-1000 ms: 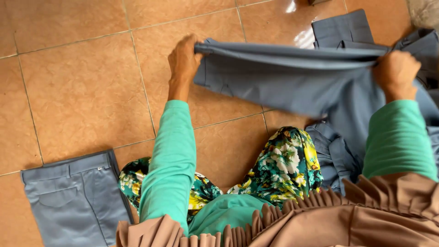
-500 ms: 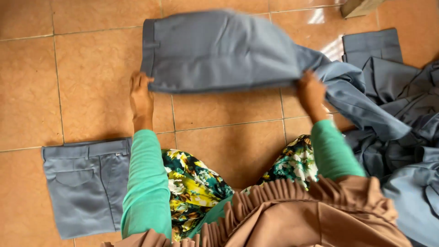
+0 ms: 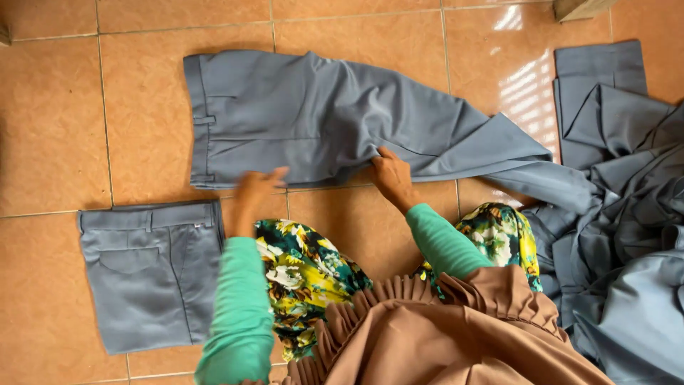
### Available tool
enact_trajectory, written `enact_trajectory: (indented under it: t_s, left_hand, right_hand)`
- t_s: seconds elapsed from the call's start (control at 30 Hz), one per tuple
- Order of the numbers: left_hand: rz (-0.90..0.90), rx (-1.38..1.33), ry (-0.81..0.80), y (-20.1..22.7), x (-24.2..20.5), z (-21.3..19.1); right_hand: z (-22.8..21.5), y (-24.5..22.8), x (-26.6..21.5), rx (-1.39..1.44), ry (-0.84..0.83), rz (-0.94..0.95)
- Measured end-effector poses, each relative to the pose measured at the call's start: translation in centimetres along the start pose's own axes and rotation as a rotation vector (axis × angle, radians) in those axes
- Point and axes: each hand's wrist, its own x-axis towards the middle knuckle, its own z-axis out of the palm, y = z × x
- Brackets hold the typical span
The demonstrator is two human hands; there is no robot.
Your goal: A person sitting on the floor folds multiple pairs of grey trousers and organizes them into a stack.
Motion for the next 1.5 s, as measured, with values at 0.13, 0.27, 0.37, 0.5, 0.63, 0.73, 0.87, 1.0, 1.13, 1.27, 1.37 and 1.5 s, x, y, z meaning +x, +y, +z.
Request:
enact_trajectory:
  t_s: [0.13,0.27,0.37,0.5,0.63,0.73,0.87,1.0,1.13,1.27,1.37,1.5]
  left_hand:
    - [-0.220,-0.554,-0.392,8.1,-3.1,8.3]
    - [-0.376,-1.285,-0.031,10.6,0.5,12.9]
    - [-0.425,-1.328,0.243,8.3,2.4,12.5]
    - [-0.329,-1.419,0.337,7.1,2.1,6.5]
    - [-0.146,-1.593,0.368,7.0,1.5,-0.9]
    - [-0.038,-1.751,0.256,2.4,6.2,-3.5]
    - [0.089,-1.884,0.086,2.5,8.3,-6.5]
    - [0.222,-2.012,0.088,0.9,7.4,-10.5]
    - [0.128,-2.091,0.184,-10.1,9.3,-9.6]
    - [-0.154,-1.869,0.303,-18.9,11.5,-7.9]
    - [-0.421,-1.527,0.256,-23.9,12.1,-4.7]
    - [-0.541,-0.034,0.522,-28.6,15.3,-0.6]
  right_hand:
    - [1.1,-4.3,-0.4,-0.012,0.224,-0.114]
    - [0.8,-5.1,-2.6,-0.029,0.265,-0.288]
    - [1.0,-3.1,-4.2,-0.101,0.189,-0.328]
    - [-1.6,0.5,-5.4,-0.254,0.095,-0.379]
    - [-3.8,6.6,-6.3,-0.407,-0.022,-0.388]
    - [-5.8,11.2,-3.8,-0.378,0.072,-0.357]
    - [-16.4,10.4,0.4,-0.446,0.360,-0.318]
    - [-22.8,12.5,1.3,-0.188,0.534,-0.341]
    - [-17.0,14.7,-3.0,-0.320,0.595,-0.372]
    - [-8.0,13.0,-9.5,-0.332,0.335,-0.375]
    - [-5.2,11.6,-13.6,-0.250,-0.043,-0.185]
    - [-6.5,11.6,-13.9,0.121,-0.368,0.181]
